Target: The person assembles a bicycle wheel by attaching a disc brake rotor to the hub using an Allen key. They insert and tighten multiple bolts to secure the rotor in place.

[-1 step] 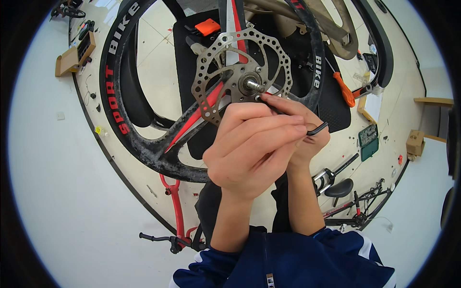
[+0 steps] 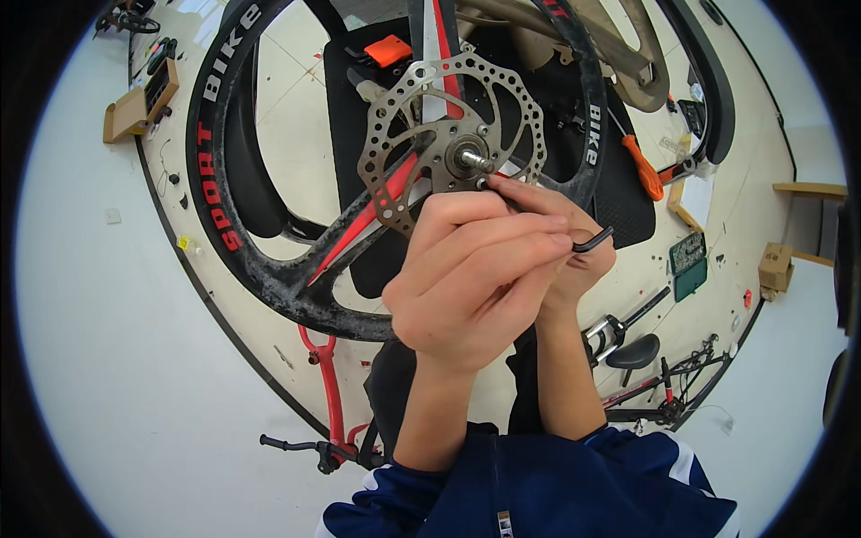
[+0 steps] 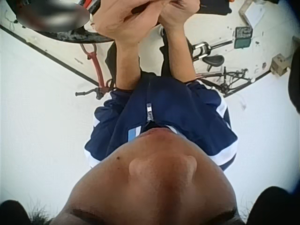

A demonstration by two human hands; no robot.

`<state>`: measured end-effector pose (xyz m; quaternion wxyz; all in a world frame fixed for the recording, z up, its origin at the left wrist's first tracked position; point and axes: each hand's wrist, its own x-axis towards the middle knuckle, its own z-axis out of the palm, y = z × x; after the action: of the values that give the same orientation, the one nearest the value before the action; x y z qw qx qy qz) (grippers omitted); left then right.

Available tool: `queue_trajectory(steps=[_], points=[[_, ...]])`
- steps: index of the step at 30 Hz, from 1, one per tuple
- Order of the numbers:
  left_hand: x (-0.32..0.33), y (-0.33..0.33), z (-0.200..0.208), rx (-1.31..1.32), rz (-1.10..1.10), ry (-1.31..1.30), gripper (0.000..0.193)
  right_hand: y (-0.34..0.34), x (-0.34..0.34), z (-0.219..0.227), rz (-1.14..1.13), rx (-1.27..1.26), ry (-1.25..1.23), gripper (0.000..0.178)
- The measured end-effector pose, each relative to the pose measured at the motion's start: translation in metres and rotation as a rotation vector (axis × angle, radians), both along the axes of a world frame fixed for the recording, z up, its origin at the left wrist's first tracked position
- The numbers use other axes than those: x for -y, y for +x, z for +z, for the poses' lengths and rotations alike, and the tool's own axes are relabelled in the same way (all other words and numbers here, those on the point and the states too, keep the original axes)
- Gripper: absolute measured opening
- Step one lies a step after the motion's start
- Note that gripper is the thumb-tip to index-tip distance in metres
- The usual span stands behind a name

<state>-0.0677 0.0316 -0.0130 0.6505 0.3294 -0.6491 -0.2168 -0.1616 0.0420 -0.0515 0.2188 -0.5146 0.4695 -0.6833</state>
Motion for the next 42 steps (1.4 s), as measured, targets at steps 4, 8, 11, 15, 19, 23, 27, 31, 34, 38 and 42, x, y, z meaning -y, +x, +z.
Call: queue_trajectory(steps=[4, 8, 11, 15, 19, 23, 27, 31, 34, 38, 42], points=[[0.002, 0.001, 0.009, 0.117, -0.036, 0.031, 0.043, 0.0, -0.004, 0.011, -0.014, -0.048, 0.062, 0.021], [0.006, 0.01, 0.01, 0.252, -0.112, 0.018, 0.038, -0.006, -0.003, 0.014, 0.031, -0.148, 0.063, 0.02], [0.006, 0.012, 0.006, 0.226, -0.076, -0.03, 0.034, -0.008, 0.003, 0.006, 0.066, -0.207, -0.001, 0.022], [0.01, 0.005, 0.001, 0.153, -0.041, -0.068, 0.029, -0.007, 0.001, 0.006, 0.034, -0.143, 0.026, 0.024], [0.012, 0.004, 0.005, 0.141, 0.03, -0.093, 0.029, 0.01, -0.004, -0.002, -0.176, -0.134, -0.008, 0.023], [0.012, 0.009, 0.007, 0.174, -0.077, -0.036, 0.029, 0.016, -0.005, 0.005, -0.188, -0.123, 0.034, 0.022], [0.015, 0.014, 0.021, 0.189, -0.3, 0.089, 0.029, 0.003, -0.01, 0.004, -0.115, -0.207, 0.036, 0.023], [0.021, 0.022, 0.023, 0.185, -0.395, 0.161, 0.03, -0.004, 0.001, 0.003, -0.046, -0.199, -0.096, 0.023], [0.026, 0.017, 0.021, 0.124, -0.384, 0.155, 0.03, -0.003, 0.002, 0.003, -0.049, -0.225, -0.084, 0.021], [0.029, 0.013, 0.014, 0.065, -0.343, 0.135, 0.026, -0.004, -0.002, 0.009, -0.059, -0.245, 0.034, 0.016], [0.023, 0.003, 0.009, -0.029, -0.204, 0.116, 0.025, -0.004, -0.001, 0.01, -0.036, -0.254, -0.024, 0.018]])
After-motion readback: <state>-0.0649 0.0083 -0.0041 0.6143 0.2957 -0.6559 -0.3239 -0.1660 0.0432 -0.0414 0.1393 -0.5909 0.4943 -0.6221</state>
